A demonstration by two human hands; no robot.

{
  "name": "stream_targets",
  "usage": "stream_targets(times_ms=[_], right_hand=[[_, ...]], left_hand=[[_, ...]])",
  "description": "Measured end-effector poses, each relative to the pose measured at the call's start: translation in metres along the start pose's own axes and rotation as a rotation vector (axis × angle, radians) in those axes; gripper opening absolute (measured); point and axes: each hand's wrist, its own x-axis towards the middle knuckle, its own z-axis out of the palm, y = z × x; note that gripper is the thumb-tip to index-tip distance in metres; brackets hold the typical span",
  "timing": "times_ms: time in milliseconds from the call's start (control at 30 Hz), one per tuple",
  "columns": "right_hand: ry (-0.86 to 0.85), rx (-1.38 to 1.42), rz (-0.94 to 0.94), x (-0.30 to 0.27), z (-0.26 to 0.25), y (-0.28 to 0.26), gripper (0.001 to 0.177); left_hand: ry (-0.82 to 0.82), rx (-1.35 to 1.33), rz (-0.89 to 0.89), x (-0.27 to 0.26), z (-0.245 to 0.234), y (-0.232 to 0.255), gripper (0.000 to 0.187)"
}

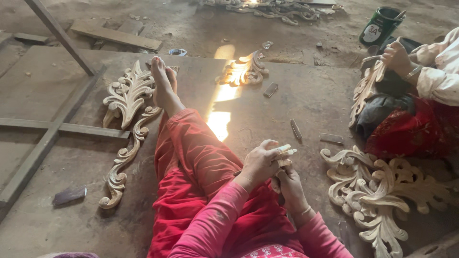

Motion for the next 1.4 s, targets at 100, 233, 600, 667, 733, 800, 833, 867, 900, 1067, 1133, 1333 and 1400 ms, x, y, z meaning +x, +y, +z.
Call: stream_targets(times_ms=[100, 233, 600, 667, 733, 800, 833, 867, 900, 1067, 1133, 1333, 1400], right_hand=[[0.073, -0.131, -0.004, 0.006, -0.008, 0.012, 0.017], [-0.009, -0.078, 0.061, 0.000, -0.018, 0.024, 0.010], [-0.201, -0.426, -0.419, 0.020, -0.008, 0.064, 0.015], [-0.095, -0.268, -0.099, 0.022, 0.005, 0.062, 0.024], [-0.002, -0.219, -0.041, 0.018, 0.017, 0.058, 0.032], [0.022, -0.284, -0.031, 0.012, 0.027, 0.056, 0.044], [-0.001, -0.335, -0.036, 0.011, 0.032, 0.055, 0.025], [-0.023, -0.387, -0.051, 0.014, 0.036, 0.052, 0.016], [-0.045, -0.439, -0.065, 0.013, 0.042, 0.050, 0.027], [-0.018, -0.269, -0.206, 0.018, 0.060, 0.035, 0.022], [-0.005, -0.367, -0.165, 0.014, 0.060, 0.033, 0.022], [0.088, -0.542, -0.365, 0.013, 0.066, 0.013, 0.024], [0.307, -0.737, -0.935, 0.010, 0.067, 0.016, 0.030]], left_hand=[[-0.030, 0.014, -0.050, -0.002, 0.009, -0.011, 0.037], [-0.127, -0.037, -0.029, -0.014, 0.019, -0.024, 0.038], [-0.139, -0.388, -0.129, -0.017, 0.004, -0.038, 0.016], [-0.053, -0.212, 0.031, -0.014, -0.007, -0.034, 0.018], [-0.056, -0.249, 0.016, -0.009, -0.016, -0.030, 0.027], [-0.079, -0.303, -0.034, -0.012, -0.022, -0.024, 0.032], [-0.102, -0.340, -0.070, -0.015, -0.025, -0.021, 0.033], [-0.123, -0.375, -0.097, -0.012, -0.026, -0.020, 0.034], [-0.136, -0.382, -0.044, -0.012, -0.028, -0.019, 0.034], [-0.129, -0.407, 0.043, -0.001, -0.030, -0.030, 0.031], [-0.117, -0.435, -0.071, -0.008, -0.028, -0.039, 0.031], [-0.116, -0.455, -0.161, -0.005, -0.031, -0.048, 0.032], [-0.104, -0.472, -0.198, -0.007, -0.033, -0.051, 0.032]])
